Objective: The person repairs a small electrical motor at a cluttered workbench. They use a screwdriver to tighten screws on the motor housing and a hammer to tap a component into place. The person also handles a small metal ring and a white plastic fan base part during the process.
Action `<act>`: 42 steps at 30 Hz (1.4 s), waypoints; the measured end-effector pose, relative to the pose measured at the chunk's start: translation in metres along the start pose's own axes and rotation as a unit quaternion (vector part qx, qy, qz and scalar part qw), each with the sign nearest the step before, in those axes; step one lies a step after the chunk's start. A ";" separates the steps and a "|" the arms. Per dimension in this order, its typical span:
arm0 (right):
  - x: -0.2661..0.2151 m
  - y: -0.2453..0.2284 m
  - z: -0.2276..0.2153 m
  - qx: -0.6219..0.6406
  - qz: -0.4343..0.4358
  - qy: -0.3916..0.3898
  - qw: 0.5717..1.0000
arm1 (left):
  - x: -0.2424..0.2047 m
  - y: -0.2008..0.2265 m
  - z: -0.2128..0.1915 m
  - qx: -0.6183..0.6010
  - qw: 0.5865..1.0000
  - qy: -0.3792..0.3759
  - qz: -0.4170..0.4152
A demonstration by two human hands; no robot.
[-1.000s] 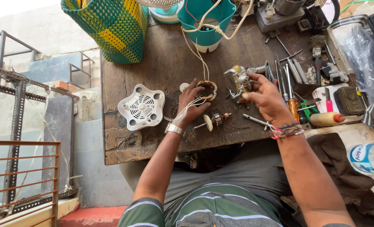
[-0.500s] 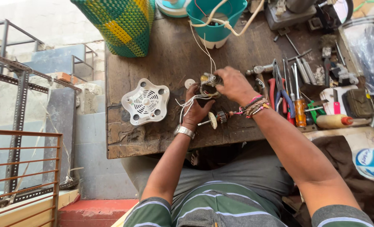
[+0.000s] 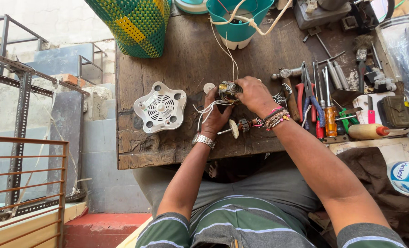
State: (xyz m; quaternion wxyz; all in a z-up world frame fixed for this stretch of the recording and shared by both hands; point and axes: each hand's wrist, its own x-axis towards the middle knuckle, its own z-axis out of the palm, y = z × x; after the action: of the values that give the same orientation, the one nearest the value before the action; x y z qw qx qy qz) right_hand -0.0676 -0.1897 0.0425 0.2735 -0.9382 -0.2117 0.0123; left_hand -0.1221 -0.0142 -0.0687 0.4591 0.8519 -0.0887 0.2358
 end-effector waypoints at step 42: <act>-0.133 -0.063 -0.038 0.097 -0.036 0.264 0.959 | 0.057 0.068 -0.025 -0.729 0.586 -0.152 -0.320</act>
State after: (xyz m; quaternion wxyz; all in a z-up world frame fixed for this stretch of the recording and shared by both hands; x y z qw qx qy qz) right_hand -0.2080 -0.2147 0.0953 0.4098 -0.8688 -0.1637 -0.2247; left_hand -0.1052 -0.0280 0.0209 0.9519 0.2289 -0.0211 -0.2023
